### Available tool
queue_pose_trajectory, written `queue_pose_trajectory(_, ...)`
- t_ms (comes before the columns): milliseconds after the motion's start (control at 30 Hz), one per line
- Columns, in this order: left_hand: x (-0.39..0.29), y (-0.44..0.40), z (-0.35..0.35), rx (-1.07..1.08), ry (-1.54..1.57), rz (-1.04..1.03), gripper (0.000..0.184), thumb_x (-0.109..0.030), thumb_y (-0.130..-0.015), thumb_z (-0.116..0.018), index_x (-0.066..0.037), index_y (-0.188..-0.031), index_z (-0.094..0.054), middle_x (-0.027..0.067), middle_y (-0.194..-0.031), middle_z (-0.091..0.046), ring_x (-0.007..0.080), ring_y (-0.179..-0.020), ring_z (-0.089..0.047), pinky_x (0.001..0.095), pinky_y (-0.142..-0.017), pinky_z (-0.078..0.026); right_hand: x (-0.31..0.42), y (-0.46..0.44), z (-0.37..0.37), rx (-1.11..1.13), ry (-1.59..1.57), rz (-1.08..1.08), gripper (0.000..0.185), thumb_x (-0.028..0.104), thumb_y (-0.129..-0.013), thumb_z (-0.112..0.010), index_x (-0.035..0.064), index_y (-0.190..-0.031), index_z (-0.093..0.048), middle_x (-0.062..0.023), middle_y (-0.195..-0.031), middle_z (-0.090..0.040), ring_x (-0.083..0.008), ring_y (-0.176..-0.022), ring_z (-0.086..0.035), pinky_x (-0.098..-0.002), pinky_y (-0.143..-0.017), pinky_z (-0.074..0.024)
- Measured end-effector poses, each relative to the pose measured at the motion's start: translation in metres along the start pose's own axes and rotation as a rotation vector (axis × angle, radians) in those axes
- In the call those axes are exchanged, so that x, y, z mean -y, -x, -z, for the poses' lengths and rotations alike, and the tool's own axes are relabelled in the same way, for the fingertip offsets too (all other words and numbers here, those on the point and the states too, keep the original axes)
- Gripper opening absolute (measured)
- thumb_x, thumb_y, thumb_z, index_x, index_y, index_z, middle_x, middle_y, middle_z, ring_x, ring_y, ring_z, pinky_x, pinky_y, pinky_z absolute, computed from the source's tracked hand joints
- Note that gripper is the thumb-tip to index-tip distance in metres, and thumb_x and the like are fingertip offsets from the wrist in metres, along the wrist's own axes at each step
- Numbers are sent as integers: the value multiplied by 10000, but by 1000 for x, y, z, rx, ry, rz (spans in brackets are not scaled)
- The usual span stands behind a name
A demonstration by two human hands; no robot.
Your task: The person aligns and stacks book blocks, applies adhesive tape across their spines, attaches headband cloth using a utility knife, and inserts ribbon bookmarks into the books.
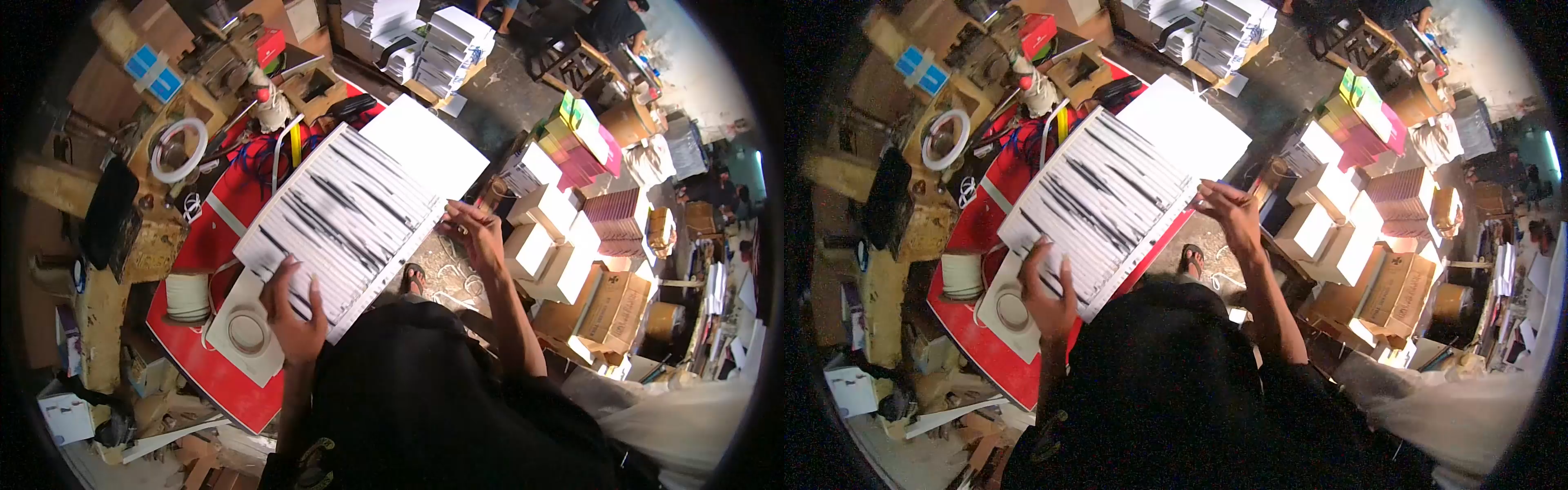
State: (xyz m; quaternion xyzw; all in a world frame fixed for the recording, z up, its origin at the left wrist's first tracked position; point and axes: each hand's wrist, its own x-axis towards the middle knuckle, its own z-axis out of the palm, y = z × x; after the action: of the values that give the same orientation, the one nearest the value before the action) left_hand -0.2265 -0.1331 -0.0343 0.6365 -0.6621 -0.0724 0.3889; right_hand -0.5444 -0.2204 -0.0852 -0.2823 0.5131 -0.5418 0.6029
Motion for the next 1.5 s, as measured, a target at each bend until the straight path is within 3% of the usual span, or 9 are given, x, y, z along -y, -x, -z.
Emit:
queue_pose_trajectory(367,-84,-80,-100,403,148,-265,335,-47,-908,-624,-41,-1241,-590,150,-1309,-607,325,-1199,-581,423,-1029,-423,-3,6,-18,-69,-175,35,242,107,-899,-744,-73,-1057,-713,-130,-927,-731,-163,-821,-705,-312,-738,-598)
queue_pose_trajectory(433,-86,-96,-112,433,188,-326,324,-46,-931,-581,-36,-1255,-578,153,-1310,-607,330,-1208,-577,424,-1024,-430,7,8,-27,-198,305,174,229,91,-869,-752,-41,-1051,-709,-104,-943,-733,-138,-852,-697,-302,-706,-588)
queue_pose_trajectory(567,-82,-120,-118,520,259,-337,309,-61,-983,-497,-14,-1278,-576,187,-1315,-602,357,-1240,-560,437,-1059,-418,5,-1,-31,-146,629,598,597,171,-746,-824,-6,-1261,-580,-161,-1054,-691,-235,-901,-689,-342,-741,-571)
queue_pose_trajectory(833,-79,-125,-138,721,406,-367,429,-26,-907,-577,-24,-1335,-561,184,-1247,-617,356,-1161,-579,430,-1033,-442,19,9,-13,-55,651,576,900,183,-693,-822,2,-1463,-393,-218,-1262,-602,-299,-1125,-612,-413,-923,-496)
queue_pose_trajectory(967,-70,-129,-146,815,533,-288,193,-20,-832,-705,-6,-1025,-705,136,-1014,-685,283,-988,-645,385,-886,-516,23,5,12,164,522,363,743,138,-791,-680,-9,-1467,-410,-203,-1277,-612,-271,-1118,-603,-398,-928,-489)
queue_pose_trajectory(1100,-73,-118,-108,682,647,-166,81,21,-834,-698,5,-914,-700,122,-912,-697,253,-855,-694,348,-775,-540,25,10,3,263,622,129,591,125,-873,-574,-43,-1427,-457,-230,-1246,-608,-292,-1087,-595,-388,-937,-478)
queue_pose_trajectory(1233,-32,-85,-3,716,683,132,104,63,-804,-727,-4,-869,-682,79,-846,-703,163,-795,-678,294,-734,-513,34,16,-6,314,1177,532,629,202,-938,-553,-49,-1484,-369,-284,-1229,-580,-420,-1071,-563,-482,-956,-454)
queue_pose_trajectory(1333,44,-19,78,310,968,351,131,105,-803,-672,20,-897,-641,79,-876,-629,133,-808,-589,276,-719,-482,31,17,-15,235,1067,484,641,218,-964,-561,-29,-1512,-339,-264,-1200,-609,-420,-1065,-553,-489,-961,-443)
queue_pose_trajectory(1500,160,108,152,-336,185,677,157,-20,-897,-644,-12,-1052,-665,-4,-928,-613,71,-836,-525,241,-738,-430,46,6,-28,119,953,425,440,137,-980,-544,-42,-1381,-515,-273,-1222,-610,-408,-1094,-593,-475,-962,-471)
